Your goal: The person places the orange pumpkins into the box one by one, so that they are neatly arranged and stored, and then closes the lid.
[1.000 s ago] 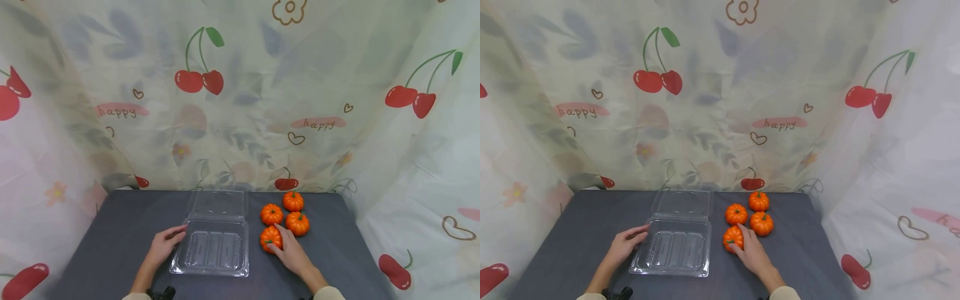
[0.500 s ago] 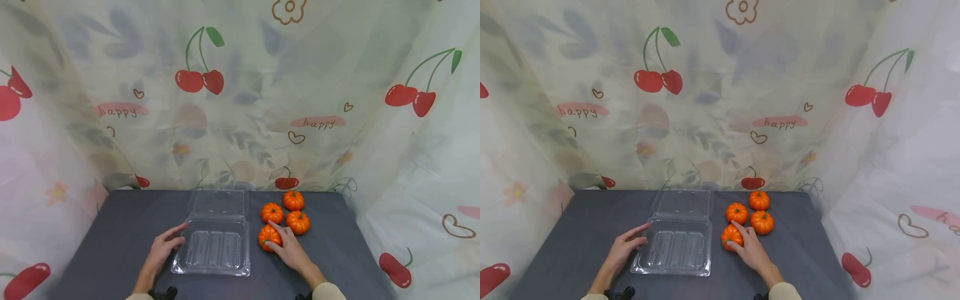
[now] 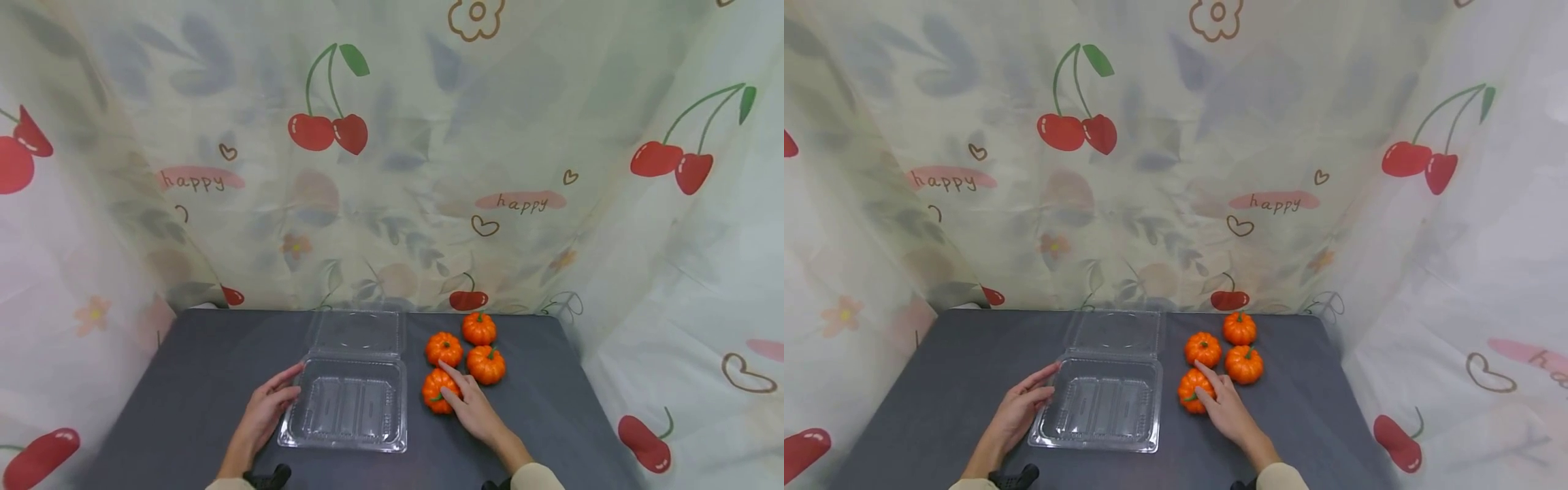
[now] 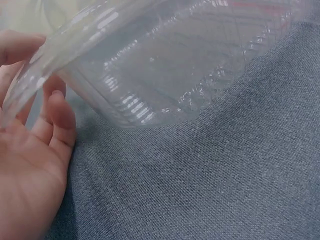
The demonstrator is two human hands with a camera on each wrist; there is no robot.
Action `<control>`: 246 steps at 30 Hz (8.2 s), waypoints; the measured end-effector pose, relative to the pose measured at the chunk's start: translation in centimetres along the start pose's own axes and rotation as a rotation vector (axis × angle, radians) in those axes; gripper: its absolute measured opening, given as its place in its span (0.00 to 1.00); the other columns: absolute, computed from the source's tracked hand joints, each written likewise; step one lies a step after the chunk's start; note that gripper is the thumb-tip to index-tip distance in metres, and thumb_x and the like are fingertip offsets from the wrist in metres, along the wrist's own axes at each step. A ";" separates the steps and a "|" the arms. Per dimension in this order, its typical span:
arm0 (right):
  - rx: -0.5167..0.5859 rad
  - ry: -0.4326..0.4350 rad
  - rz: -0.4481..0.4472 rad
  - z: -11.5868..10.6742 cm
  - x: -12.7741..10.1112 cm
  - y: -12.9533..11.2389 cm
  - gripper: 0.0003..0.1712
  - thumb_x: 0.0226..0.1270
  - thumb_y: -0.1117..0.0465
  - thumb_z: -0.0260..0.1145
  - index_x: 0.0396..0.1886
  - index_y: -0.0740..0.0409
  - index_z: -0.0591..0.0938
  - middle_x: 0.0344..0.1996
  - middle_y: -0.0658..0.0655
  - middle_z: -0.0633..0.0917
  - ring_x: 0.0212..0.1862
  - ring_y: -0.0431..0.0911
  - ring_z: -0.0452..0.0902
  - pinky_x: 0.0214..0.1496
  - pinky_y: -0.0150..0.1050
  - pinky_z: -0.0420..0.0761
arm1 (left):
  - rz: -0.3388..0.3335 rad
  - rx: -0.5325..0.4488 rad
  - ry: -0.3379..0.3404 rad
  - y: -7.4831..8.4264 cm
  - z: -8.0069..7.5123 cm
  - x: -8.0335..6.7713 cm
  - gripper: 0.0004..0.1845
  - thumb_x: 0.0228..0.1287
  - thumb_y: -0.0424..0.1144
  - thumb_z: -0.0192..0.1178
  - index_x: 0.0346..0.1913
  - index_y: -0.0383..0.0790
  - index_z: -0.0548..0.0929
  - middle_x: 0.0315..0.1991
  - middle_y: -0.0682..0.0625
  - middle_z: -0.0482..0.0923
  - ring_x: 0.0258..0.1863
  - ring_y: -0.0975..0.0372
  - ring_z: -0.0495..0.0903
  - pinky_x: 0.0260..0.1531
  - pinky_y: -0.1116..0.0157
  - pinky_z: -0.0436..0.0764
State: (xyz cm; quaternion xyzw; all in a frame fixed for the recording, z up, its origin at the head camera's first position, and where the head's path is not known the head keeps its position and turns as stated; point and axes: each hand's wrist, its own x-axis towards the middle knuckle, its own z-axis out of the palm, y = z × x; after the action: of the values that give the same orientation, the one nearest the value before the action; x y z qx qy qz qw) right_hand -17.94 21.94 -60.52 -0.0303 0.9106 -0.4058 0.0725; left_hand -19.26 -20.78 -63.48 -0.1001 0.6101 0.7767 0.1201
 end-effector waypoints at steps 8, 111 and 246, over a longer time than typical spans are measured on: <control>0.014 0.053 -0.045 -0.8 0.1 -0.7 0.28 0.68 0.38 0.56 0.67 0.24 0.65 0.54 0.50 0.73 0.55 0.45 0.70 0.61 0.51 0.69 | -0.016 -0.071 0.013 -0.2 0.1 0.0 0.30 0.60 0.31 0.61 0.67 0.42 0.70 0.58 0.66 0.78 0.56 0.76 0.74 0.43 0.71 0.79; 0.077 -0.066 -0.341 3.6 4.2 -8.8 0.33 0.52 0.48 0.75 0.59 0.43 0.74 0.51 0.47 0.75 0.48 0.41 0.73 0.52 0.51 0.80 | -0.027 -0.120 0.035 -0.9 -0.3 -0.1 0.31 0.62 0.34 0.63 0.68 0.38 0.68 0.56 0.65 0.80 0.55 0.78 0.76 0.54 0.75 0.77; -0.784 0.101 -0.311 0.9 4.9 -6.2 0.53 0.52 0.15 0.37 0.76 0.34 0.52 0.78 0.54 0.47 0.77 0.63 0.43 0.74 0.66 0.47 | 0.002 -0.120 0.065 -1.0 -0.2 -0.3 0.32 0.58 0.36 0.66 0.66 0.36 0.70 0.53 0.64 0.81 0.55 0.74 0.78 0.53 0.73 0.78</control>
State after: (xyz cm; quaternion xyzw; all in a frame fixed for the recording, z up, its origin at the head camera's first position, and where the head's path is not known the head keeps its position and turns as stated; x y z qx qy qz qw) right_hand -22.69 16.58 -57.06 -0.1727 0.9830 -0.0359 -0.0514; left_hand -18.70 -20.80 -64.34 -0.1315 0.5663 0.8083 0.0931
